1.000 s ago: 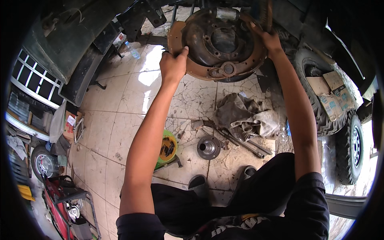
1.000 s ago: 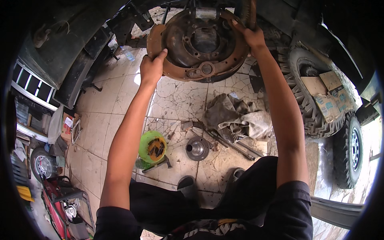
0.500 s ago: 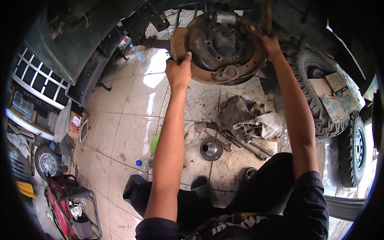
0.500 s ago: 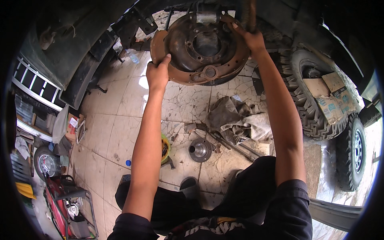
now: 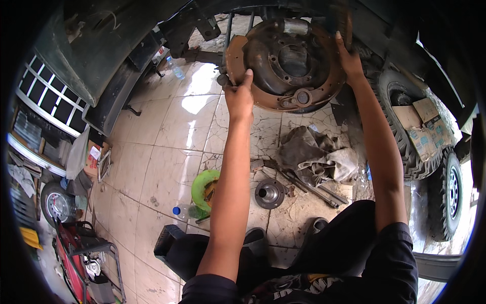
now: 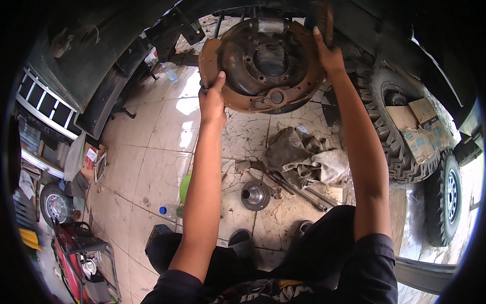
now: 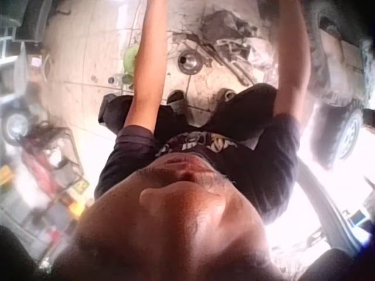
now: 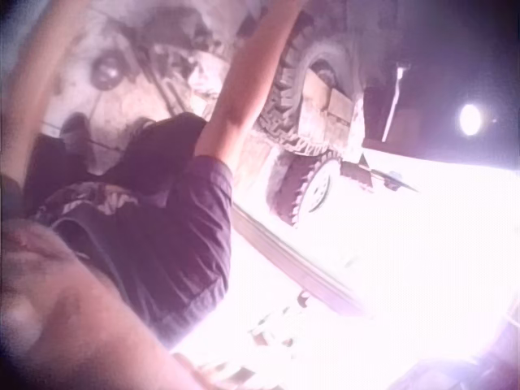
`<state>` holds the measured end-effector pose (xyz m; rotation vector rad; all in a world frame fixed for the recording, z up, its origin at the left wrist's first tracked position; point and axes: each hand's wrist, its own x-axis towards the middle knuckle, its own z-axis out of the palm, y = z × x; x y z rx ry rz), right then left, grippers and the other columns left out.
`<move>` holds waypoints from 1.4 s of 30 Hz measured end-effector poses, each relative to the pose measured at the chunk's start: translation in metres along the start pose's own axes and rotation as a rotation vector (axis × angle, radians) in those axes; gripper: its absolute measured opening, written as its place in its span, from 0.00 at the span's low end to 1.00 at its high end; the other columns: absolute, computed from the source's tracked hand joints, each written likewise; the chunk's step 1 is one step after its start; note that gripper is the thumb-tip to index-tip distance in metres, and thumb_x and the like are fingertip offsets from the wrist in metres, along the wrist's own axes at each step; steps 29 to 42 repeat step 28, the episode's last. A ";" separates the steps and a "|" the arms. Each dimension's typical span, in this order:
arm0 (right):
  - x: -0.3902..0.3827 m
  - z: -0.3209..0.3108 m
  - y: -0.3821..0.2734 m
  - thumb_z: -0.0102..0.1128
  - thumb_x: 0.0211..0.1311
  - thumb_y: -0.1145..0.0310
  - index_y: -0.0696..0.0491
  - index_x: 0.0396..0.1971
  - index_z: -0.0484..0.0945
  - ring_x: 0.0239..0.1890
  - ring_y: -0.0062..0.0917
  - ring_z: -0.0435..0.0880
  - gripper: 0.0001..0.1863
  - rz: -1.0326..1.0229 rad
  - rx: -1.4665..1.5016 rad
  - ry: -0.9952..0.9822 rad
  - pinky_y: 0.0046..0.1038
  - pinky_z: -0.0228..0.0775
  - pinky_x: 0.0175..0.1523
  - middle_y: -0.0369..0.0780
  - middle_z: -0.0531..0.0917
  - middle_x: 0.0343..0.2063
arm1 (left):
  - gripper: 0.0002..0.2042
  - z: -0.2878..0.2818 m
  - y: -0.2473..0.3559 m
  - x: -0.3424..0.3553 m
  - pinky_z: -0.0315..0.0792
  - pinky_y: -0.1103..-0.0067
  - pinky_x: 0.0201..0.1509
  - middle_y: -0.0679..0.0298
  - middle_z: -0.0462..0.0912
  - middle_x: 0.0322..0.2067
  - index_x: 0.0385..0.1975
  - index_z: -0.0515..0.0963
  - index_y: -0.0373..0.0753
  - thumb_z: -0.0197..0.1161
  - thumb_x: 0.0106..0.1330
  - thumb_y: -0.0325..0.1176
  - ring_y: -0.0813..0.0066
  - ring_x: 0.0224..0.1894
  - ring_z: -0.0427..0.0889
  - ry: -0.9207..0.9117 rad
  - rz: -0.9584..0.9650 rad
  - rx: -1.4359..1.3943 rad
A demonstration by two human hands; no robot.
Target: The person wipes the drum brake assembly with a cloth, positions a brake shoe onto the wheel hub, and cleans the surfaces using a wire brush.
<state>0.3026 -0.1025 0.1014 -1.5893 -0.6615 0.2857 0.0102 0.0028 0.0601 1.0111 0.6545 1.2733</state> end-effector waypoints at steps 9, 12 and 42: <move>-0.003 0.002 -0.002 0.55 0.53 0.27 0.69 0.52 0.73 0.49 0.33 0.78 0.52 -0.158 -0.143 0.095 0.29 0.67 0.55 0.52 0.80 0.43 | 0.20 -0.003 -0.001 -0.005 0.67 0.80 0.28 0.66 0.71 0.23 0.29 0.68 0.34 0.70 0.62 0.43 0.80 0.23 0.68 0.035 0.004 0.120; -0.013 -0.003 -0.011 0.48 0.59 0.28 0.67 0.55 0.71 0.54 0.43 0.77 0.50 -0.251 -0.286 0.165 0.33 0.66 0.58 0.57 0.79 0.46 | 0.20 -0.005 -0.006 -0.011 0.69 0.80 0.31 0.62 0.76 0.27 0.34 0.69 0.31 0.69 0.62 0.43 0.77 0.25 0.71 0.056 0.028 0.164; -0.092 0.006 -0.069 0.60 0.64 0.49 0.52 0.58 0.67 0.45 0.48 0.83 0.30 -0.773 -0.544 -0.019 0.41 0.73 0.48 0.52 0.84 0.38 | 0.28 -0.004 -0.012 -0.008 0.71 0.77 0.48 0.50 0.79 0.40 0.45 0.69 0.24 0.71 0.60 0.44 0.67 0.42 0.78 0.025 -0.020 0.110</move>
